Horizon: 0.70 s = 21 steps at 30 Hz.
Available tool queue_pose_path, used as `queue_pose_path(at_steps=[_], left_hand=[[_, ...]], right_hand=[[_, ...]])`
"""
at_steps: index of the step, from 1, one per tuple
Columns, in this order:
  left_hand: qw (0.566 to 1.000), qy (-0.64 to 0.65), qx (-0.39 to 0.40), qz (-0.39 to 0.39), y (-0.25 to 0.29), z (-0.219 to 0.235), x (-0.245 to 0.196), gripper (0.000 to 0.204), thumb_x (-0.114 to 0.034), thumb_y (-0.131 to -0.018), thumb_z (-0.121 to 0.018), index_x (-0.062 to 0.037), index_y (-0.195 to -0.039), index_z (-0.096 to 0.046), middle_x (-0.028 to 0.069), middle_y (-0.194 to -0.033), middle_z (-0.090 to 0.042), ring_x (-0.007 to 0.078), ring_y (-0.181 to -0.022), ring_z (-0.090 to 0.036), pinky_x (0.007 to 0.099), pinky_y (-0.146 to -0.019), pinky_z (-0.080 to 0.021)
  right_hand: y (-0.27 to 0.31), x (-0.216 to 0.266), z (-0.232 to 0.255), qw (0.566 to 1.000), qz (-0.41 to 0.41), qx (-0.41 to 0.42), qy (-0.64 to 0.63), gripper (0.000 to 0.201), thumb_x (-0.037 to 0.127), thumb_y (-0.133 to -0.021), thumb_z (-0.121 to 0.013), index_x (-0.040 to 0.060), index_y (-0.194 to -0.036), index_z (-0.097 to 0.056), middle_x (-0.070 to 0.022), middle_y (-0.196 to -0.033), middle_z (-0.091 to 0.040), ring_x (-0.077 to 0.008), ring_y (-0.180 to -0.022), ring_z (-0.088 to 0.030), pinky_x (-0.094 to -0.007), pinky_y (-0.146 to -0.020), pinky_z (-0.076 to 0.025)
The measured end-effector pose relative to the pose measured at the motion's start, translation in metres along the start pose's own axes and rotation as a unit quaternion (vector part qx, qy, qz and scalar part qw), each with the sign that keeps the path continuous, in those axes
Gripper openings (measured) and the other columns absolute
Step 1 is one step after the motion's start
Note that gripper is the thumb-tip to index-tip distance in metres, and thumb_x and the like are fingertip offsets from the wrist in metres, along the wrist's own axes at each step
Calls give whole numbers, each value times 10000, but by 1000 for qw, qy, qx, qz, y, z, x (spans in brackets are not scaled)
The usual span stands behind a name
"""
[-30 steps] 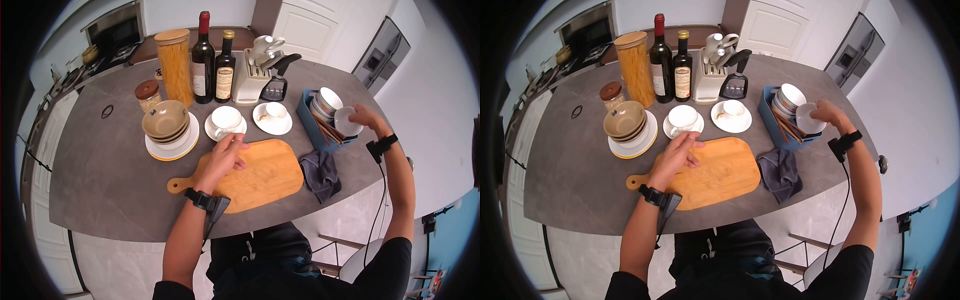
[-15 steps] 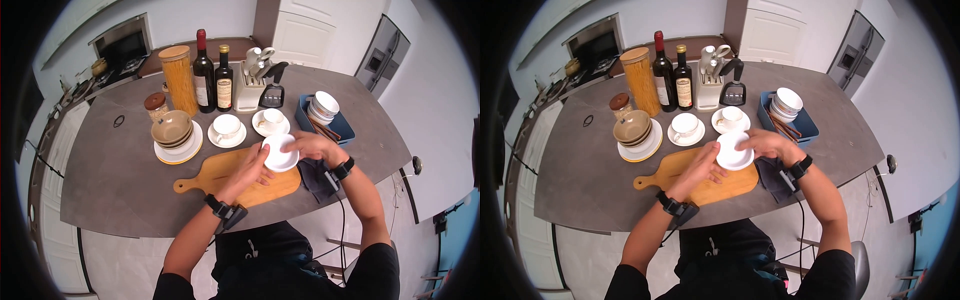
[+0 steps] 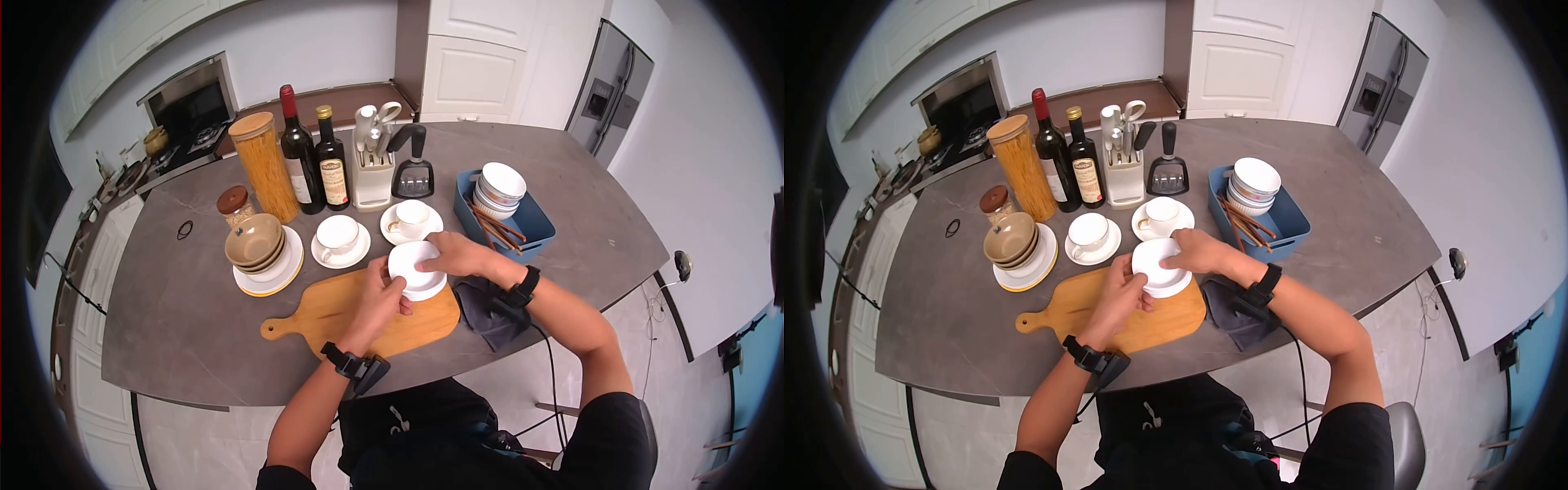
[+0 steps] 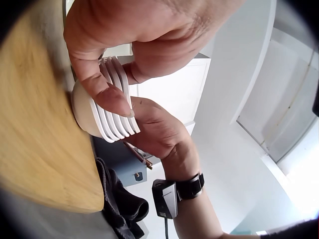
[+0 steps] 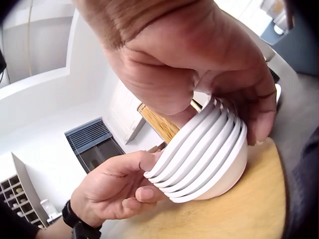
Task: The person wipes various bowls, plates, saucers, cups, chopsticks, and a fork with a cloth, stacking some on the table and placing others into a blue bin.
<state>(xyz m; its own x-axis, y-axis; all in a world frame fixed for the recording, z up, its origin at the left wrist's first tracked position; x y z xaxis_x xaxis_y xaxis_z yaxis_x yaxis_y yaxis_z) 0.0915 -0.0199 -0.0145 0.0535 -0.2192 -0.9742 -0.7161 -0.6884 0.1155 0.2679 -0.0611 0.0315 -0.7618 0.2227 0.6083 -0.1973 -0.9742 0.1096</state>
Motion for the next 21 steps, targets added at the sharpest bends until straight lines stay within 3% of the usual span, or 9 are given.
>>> queue_pose_path(at_steps=[2,3,4,6,9,14,18,19,21], left_hand=[[1000,-6,-14,5,0,-3,1,587,-75,-972,-550,44,-1478,-277,196,-1318,-513,139,-685,-636,295,-555,-579],[1000,-8,-28,11,0,-3,2,647,-82,-978,-557,55,-1513,-219,224,-1378,-475,146,-684,-642,298,-556,-593],[999,-9,-29,10,-1,-3,4,647,-82,-978,-557,55,-1513,-219,224,-1378,-475,146,-684,-642,298,-556,-593],[1000,10,-16,9,-1,-2,10,722,-143,-993,-592,41,-1550,-171,227,-1431,-444,146,-693,-644,302,-565,-593],[1000,-18,-15,16,7,-4,4,742,-236,-1007,-620,40,-1544,-189,223,-1459,-427,143,-698,-643,286,-555,-572],[991,-97,-87,-15,31,8,-6,746,-315,-1016,-625,10,-1549,-218,218,-1514,-383,133,-705,-636,261,-555,-525],[984,-105,-131,-60,46,18,-11,714,-299,-1019,-622,-20,-1554,-240,207,-1537,-359,125,-706,-631,257,-578,-511],[984,-105,-132,-60,49,20,-11,714,-299,-1019,-622,-20,-1554,-240,207,-1537,-359,125,-706,-631,257,-578,-511],[981,-108,-138,-77,58,22,-13,694,-268,-1022,-617,-24,-1554,-245,201,-1548,-350,116,-711,-628,256,-588,-518]], right_hand=[[9,23,28,992,63,-1,111,464,357,-853,-753,-73,-1023,-720,-291,-929,-712,-387,-914,-717,-425,-820,-551],[15,27,52,988,82,-86,102,396,353,-858,-749,-43,-879,-749,-264,-786,-698,-403,-779,-713,-443,-748,-555],[18,25,74,980,78,-135,122,380,334,-901,-723,-45,-883,-747,-223,-737,-699,-316,-668,-706,-410,-655,-548],[20,10,116,949,-42,-189,247,561,500,-900,-686,-46,-779,-729,-234,-752,-705,-402,-741,-710,-468,-714,-573],[26,-4,133,942,-125,-105,292,747,669,-899,-615,-67,-948,-740,-284,-938,-717,-415,-865,-724,-455,-764,-586],[9,-74,102,953,-266,118,81,1054,835,-831,-557,-89,-1338,-590,-314,-1345,-562,-415,-1118,-676,-465,-880,-577],[-2,-112,79,940,-247,231,-55,837,745,-800,-703,-49,-1062,-686,-210,-881,-692,-288,-727,-712,-430,-614,-602],[-2,-117,79,934,-280,189,-118,528,528,-833,-810,28,-869,-644,-99,-700,-654,-191,-555,-623,-340,-497,-558],[-5,-132,68,917,-288,162,-224,428,421,-832,-837,52,-834,-620,-78,-699,-645,-170,-552,-612,-311,-490,-546]])
Point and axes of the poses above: each hand's wrist, its own y-axis away from the middle knuckle, its own z-axis out of the back of the hand, x = y × z, the point moved 6 cm from there along -y, towards the middle knuckle
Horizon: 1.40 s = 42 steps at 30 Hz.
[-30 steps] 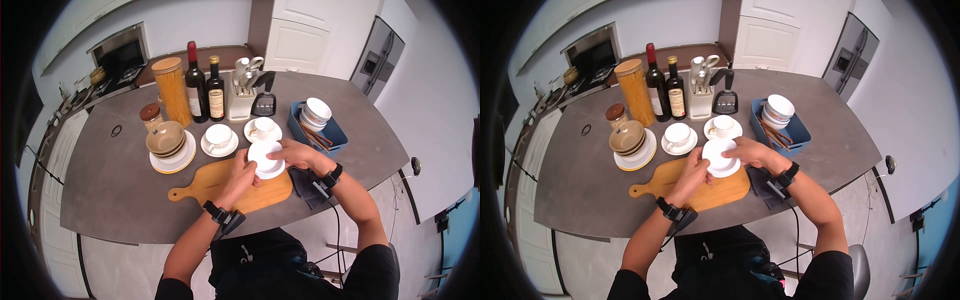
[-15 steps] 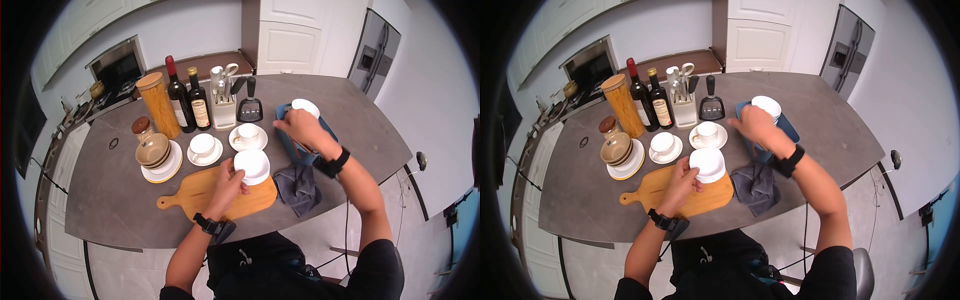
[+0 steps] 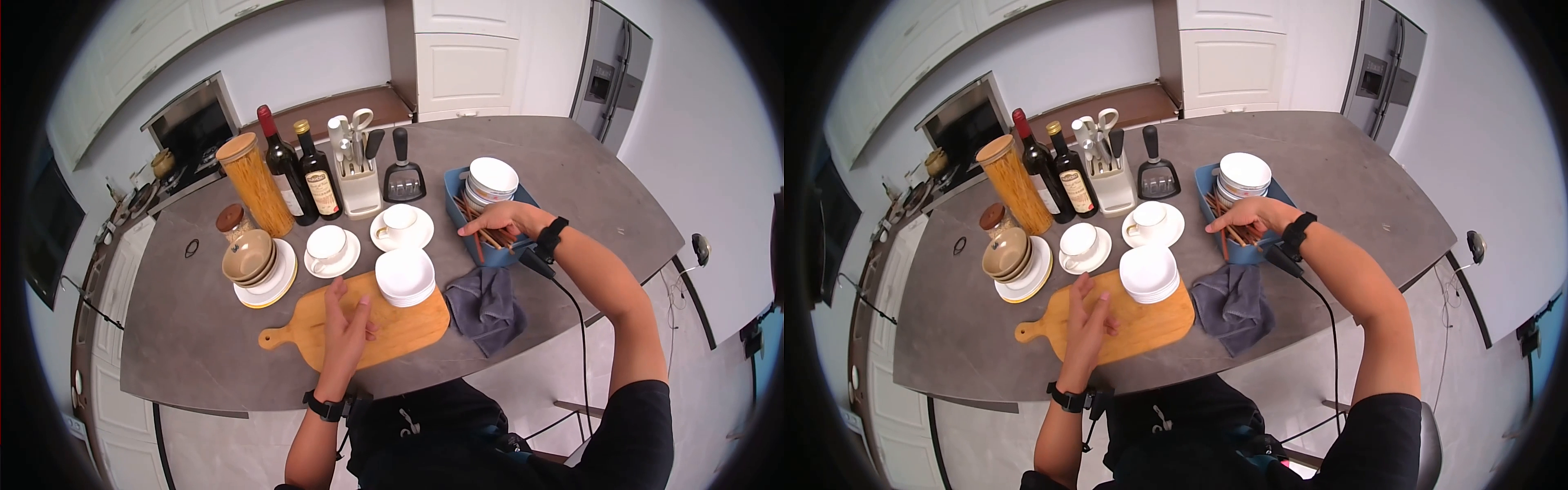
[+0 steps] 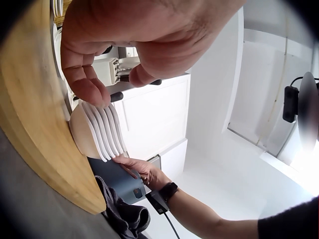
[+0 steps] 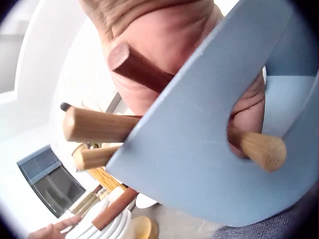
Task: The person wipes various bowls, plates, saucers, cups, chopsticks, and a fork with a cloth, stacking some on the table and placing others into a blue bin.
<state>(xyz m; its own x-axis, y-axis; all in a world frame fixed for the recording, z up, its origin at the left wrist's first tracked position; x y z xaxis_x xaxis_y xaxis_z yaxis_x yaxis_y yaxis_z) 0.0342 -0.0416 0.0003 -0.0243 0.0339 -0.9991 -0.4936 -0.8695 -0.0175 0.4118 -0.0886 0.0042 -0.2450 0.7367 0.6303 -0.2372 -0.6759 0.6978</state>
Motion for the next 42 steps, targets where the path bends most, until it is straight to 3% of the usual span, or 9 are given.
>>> queue_pose_path(at_steps=[4,19,25,28,30,32,36,40,42], left_hand=[[1000,8,-5,3,11,1,-6,671,-241,-1026,-609,-32,-1554,-251,193,-1556,-349,109,-722,-629,253,-600,-527],[999,2,9,-35,30,-13,-7,619,-150,-1019,-605,-32,-1535,-284,163,-1528,-379,109,-761,-633,240,-625,-535],[989,-61,14,-130,46,-33,-29,543,-83,-991,-620,-25,-1475,-381,138,-1440,-447,98,-767,-602,233,-615,-514],[987,-52,35,-149,54,-46,-47,487,-71,-978,-623,-19,-1428,-443,132,-1395,-493,108,-776,-599,228,-599,-494],[978,-78,50,-189,60,-54,-59,468,-41,-992,-581,-20,-1442,-451,109,-1190,-594,77,-789,-616,210,-645,-484],[979,-75,68,-176,61,-59,-62,453,-36,-992,-576,-16,-1430,-462,118,-1225,-603,79,-807,-617,211,-648,-488],[973,-37,103,-202,59,-73,-68,415,-24,-997,-558,-11,-1405,-481,132,-1318,-611,85,-843,-623,220,-656,-502],[970,-19,121,-208,62,-79,-67,389,-21,-1003,-552,-9,-1388,-497,121,-1290,-626,89,-834,-626,229,-674,-517],[970,-15,144,-196,67,-81,-61,359,-28,-1007,-556,1,-1363,-522,107,-1248,-645,88,-821,-623,231,-681,-519]], right_hand=[[-11,-4,3,990,26,18,-138,287,203,-829,-864,77,-826,-606,-24,-697,-617,-119,-554,-593,-249,-488,-528],[-9,-5,14,975,50,66,-207,93,111,-993,-618,25,-960,-608,-36,-766,-629,-106,-602,-608,-229,-502,-538],[12,9,19,972,62,79,-211,99,103,-998,-618,5,-985,-606,-37,-754,-623,-113,-595,-600,-261,-518,-553],[39,26,25,973,139,-28,-180,133,145,-1033,-583,18,-995,-600,-15,-731,-580,-101,-573,-562,-252,-495,-506],[54,38,24,962,213,-59,-162,155,169,-1050,-555,26,-995,-583,-8,-733,-554,-94,-559,-537,-251,-484,-488],[79,58,19,925,323,-131,-149,193,222,-1089,-472,54,-1007,-517,12,-748,-479,-71,-524,-451,-241,-452,-429],[93,75,7,906,332,-194,-176,218,268,-1072,-498,56,-1035,-464,12,-762,-463,-51,-520,-393,-231,-412,-348],[78,77,-34,939,219,-261,36,353,317,-975,-646,-29,-962,-578,-76,-696,-586,-148,-578,-596,-305,-445,-469],[47,73,-50,935,198,-255,147,296,195,-877,-703,-96,-919,-664,-221,-756,-692,-313,-734,-732,-396,-582,-572]])
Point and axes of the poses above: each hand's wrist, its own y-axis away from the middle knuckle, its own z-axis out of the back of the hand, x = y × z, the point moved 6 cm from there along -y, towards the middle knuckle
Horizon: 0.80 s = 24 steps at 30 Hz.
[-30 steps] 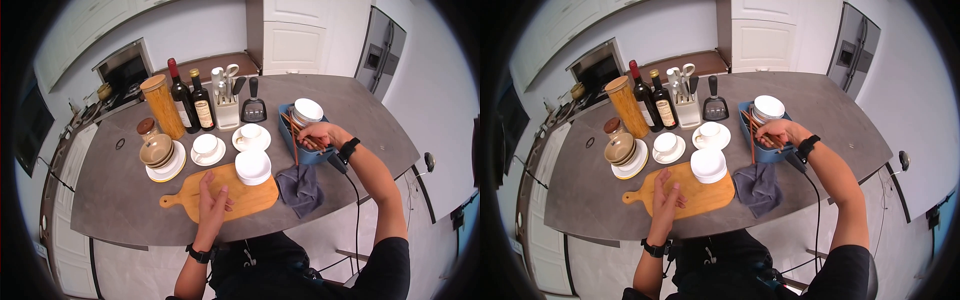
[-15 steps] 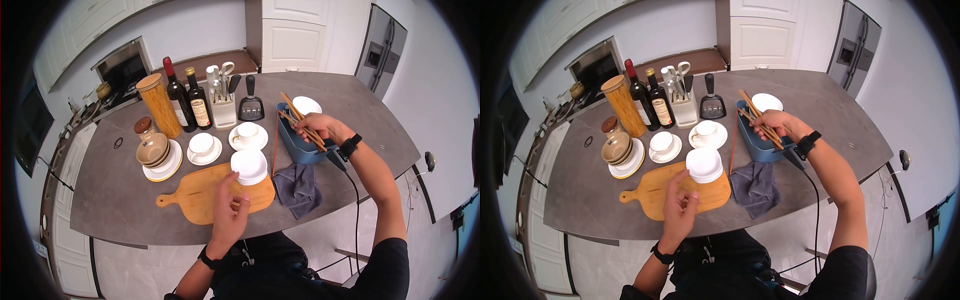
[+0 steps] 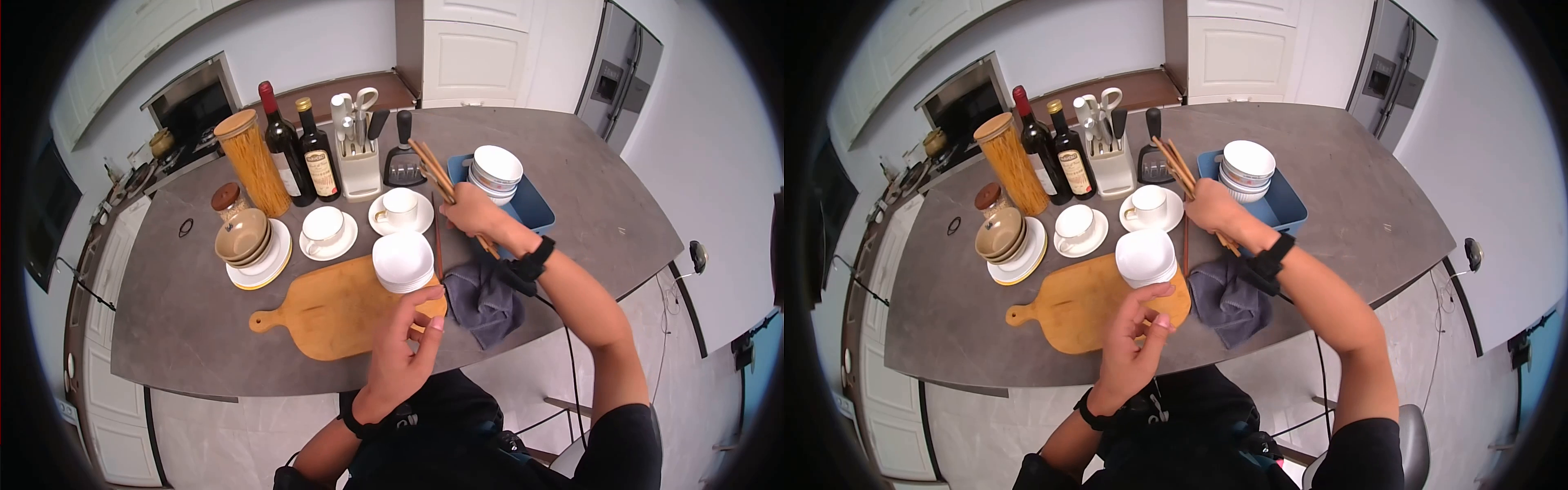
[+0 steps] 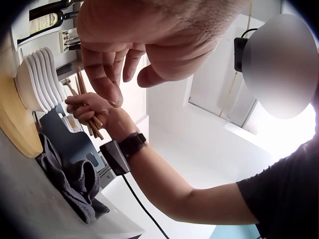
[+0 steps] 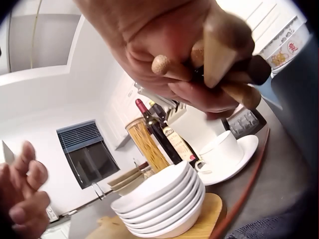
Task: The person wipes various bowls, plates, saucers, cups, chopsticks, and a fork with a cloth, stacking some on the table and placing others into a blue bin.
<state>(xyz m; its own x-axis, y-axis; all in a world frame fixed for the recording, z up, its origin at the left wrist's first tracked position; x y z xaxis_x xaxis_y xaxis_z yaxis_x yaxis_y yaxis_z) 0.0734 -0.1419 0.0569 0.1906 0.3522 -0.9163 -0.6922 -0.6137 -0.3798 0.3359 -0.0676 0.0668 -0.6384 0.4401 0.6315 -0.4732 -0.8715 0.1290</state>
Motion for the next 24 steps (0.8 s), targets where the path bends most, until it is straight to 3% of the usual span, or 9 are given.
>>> queue_pose_path(at_steps=[1,3,5,7,13,17,20,22,24], left_hand=[[1000,2,1,3,3,0,0,359,-28,-1007,-556,1,-1363,-522,107,-1248,-645,88,-821,-623,231,-681,-519],[999,18,15,41,9,-2,5,327,-35,-1010,-563,10,-1334,-550,83,-1152,-663,86,-807,-624,229,-677,-513],[999,20,11,26,16,-2,4,320,-37,-1011,-563,7,-1328,-560,68,-1078,-665,87,-797,-626,227,-669,-507],[1000,20,6,4,20,5,1,312,-40,-1012,-564,3,-1322,-570,53,-1003,-668,87,-788,-627,225,-660,-501],[999,31,-13,29,36,31,-1,316,-41,-1011,-565,-16,-1326,-579,46,-957,-658,86,-778,-639,220,-646,-494],[998,18,-47,26,43,50,-1,305,-46,-1012,-562,-14,-1314,-586,48,-994,-665,87,-776,-643,224,-646,-498],[997,33,-64,42,46,61,3,304,-68,-1023,-555,-14,-1322,-578,55,-1051,-671,94,-824,-648,233,-679,-510],[995,49,-63,57,42,58,6,312,-87,-1032,-551,-15,-1336,-565,65,-1107,-674,102,-869,-653,240,-712,-520],[981,165,-88,54,35,50,9,362,-229,-1078,-510,-20,-1373,-529,89,-1238,-647,129,-979,-647,269,-796,-528]], right_hand=[[-5,-4,-13,1000,-3,2,0,296,195,-877,-703,-96,-919,-664,-221,-756,-692,-313,-734,-732,-396,-582,-572],[-9,-3,-23,982,44,-139,123,227,56,-796,-666,-121,-934,-699,-330,-919,-703,-413,-906,-731,-446,-743,-596],[-17,-12,-43,981,13,-140,133,248,8,-745,-656,-122,-949,-714,-345,-994,-695,-433,-1015,-705,-450,-863,-582],[-23,-21,-69,988,-13,-42,149,228,78,-764,-666,-143,-813,-692,-303,-767,-697,-422,-801,-738,-446,-685,-592],[-37,-32,-72,991,-60,1,116,282,161,-724,-761,-104,-666,-684,-187,-587,-661,-285,-540,-700,-396,-528,-561],[-16,-30,-48,992,-93,-11,-85,331,198,-857,-666,-46,-635,-636,-87,-518,-552,-178,-406,-498,-331,-389,-385],[7,-11,-23,990,-86,-1,-108,352,263,-958,-637,-20,-749,-613,-60,-568,-555,-137,-430,-485,-314,-389,-381],[36,18,-3,944,9,-53,-325,333,331,-1014,-620,26,-886,-581,-28,-640,-553,-110,-458,-474,-304,-402,-389],[70,49,-1,925,43,-39,-376,355,373,-1037,-584,43,-907,-568,-17,-654,-559,-100,-481,-480,-282,-425,-400]])
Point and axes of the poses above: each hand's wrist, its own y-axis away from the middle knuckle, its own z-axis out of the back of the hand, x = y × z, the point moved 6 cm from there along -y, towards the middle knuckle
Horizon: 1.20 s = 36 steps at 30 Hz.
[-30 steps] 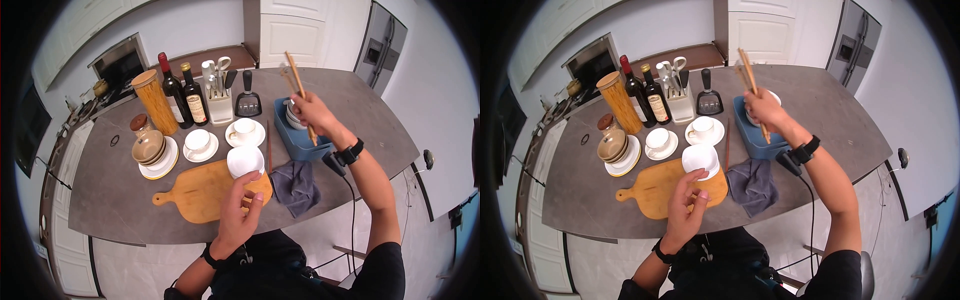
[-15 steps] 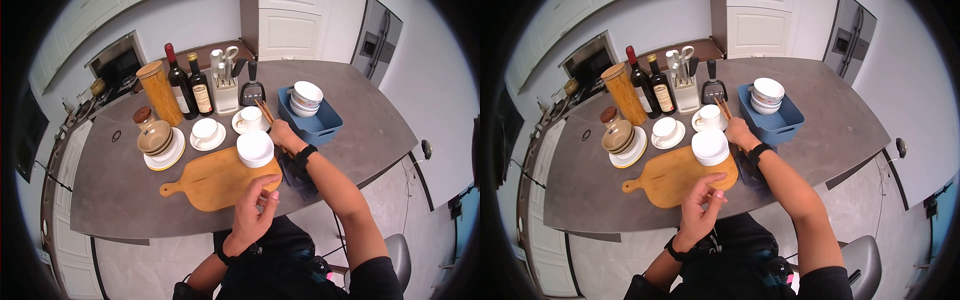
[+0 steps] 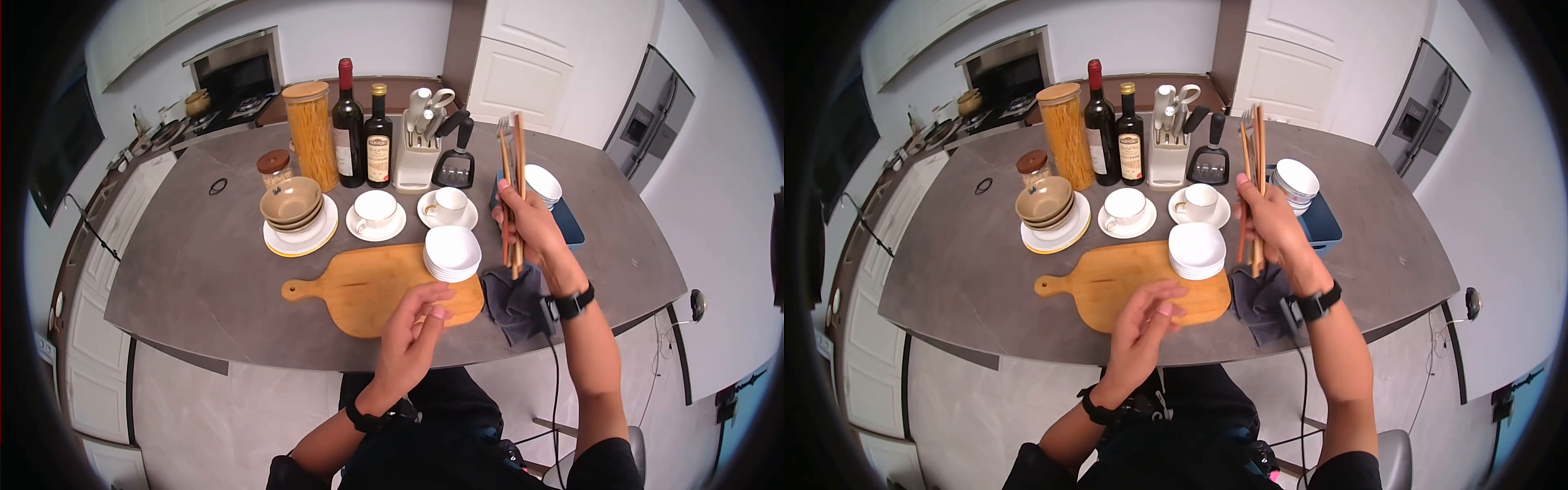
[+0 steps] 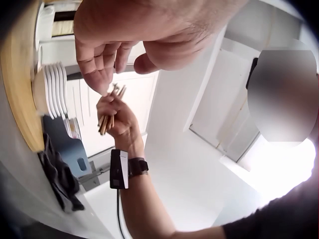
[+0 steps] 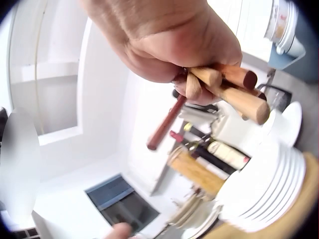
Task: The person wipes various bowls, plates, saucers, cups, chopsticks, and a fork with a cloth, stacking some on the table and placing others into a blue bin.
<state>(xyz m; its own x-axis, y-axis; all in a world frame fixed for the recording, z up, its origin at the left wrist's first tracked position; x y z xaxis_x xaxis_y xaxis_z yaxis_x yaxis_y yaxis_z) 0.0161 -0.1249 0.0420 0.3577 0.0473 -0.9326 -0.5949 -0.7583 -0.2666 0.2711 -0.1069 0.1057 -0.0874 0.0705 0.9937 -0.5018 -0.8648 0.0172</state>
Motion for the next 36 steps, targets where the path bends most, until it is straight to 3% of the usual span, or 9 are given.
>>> queue_pose_path(at_steps=[4,8,11,13,17,19,22,25,36], left_hand=[[985,165,-29,45,-9,-28,8,457,-364,-1108,-419,-24,-1403,-503,119,-1357,-599,155,-1065,-637,292,-867,-519],[997,42,28,64,-8,-28,17,498,-430,-1118,-328,-7,-1329,-484,89,-1064,-616,130,-864,-609,286,-781,-525],[995,-34,62,69,1,-26,26,418,-385,-1125,-336,-17,-1241,-496,14,-839,-539,89,-694,-495,264,-630,-439],[994,-41,75,70,7,-26,26,412,-384,-1128,-317,-21,-1234,-482,22,-831,-530,106,-715,-524,272,-703,-471],[992,106,20,66,9,-22,18,367,-361,-1124,-358,-32,-1243,-467,15,-816,-513,100,-668,-508,255,-651,-465],[985,97,86,112,9,-16,22,329,-339,-1118,-395,-42,-1248,-453,13,-812,-504,84,-618,-483,228,-567,-431],[985,102,59,127,13,-16,21,300,-328,-1114,-414,-47,-1210,-455,15,-809,-504,60,-579,-448,204,-507,-374],[994,37,28,102,18,-14,21,301,-342,-1111,-424,-48,-1158,-466,12,-796,-498,45,-568,-424,199,-497,-346],[992,-102,-17,69,30,2,33,339,-370,-1104,-439,-38,-1111,-504,-20,-716,-465,45,-591,-424,199,-530,-359]], right_hand=[[53,3,-55,987,105,43,-115,376,423,-1058,-549,63,-954,-577,-8,-683,-594,-90,-543,-533,-246,-507,-446],[91,4,-81,985,129,68,-96,379,382,-1089,-482,29,-1008,-592,-68,-801,-686,-87,-624,-588,-239,-520,-475],[100,-7,-90,986,83,121,-75,414,395,-1089,-472,0,-1061,-593,-112,-908,-721,-88,-655,-631,-231,-549,-517],[100,-17,-101,971,94,201,-95,476,403,-1084,-475,-36,-1014,-647,-100,-887,-721,-95,-541,-622,-231,-356,-456],[106,-20,-118,945,49,288,-145,415,413,-1081,-476,13,-1062,-587,-143,-1031,-735,-135,-783,-706,-243,-517,-564],[109,-23,-113,939,-33,313,-137,387,386,-1077,-499,10,-1119,-584,-152,-1055,-730,-159,-876,-715,-257,-602,-588],[103,-24,-118,936,9,314,-158,373,355,-1070,-523,4,-1186,-574,-165,-1063,-720,-186,-893,-725,-277,-666,-598],[82,-8,-107,936,89,170,-295,335,278,-1046,-587,-16,-1205,-601,-173,-1026,-713,-211,-887,-722,-349,-823,-594],[50,2,-85,976,124,116,-136,291,245,-1010,-654,-27,-1105,-698,-112,-927,-730,-166,-828,-722,-297,-730,-591]])
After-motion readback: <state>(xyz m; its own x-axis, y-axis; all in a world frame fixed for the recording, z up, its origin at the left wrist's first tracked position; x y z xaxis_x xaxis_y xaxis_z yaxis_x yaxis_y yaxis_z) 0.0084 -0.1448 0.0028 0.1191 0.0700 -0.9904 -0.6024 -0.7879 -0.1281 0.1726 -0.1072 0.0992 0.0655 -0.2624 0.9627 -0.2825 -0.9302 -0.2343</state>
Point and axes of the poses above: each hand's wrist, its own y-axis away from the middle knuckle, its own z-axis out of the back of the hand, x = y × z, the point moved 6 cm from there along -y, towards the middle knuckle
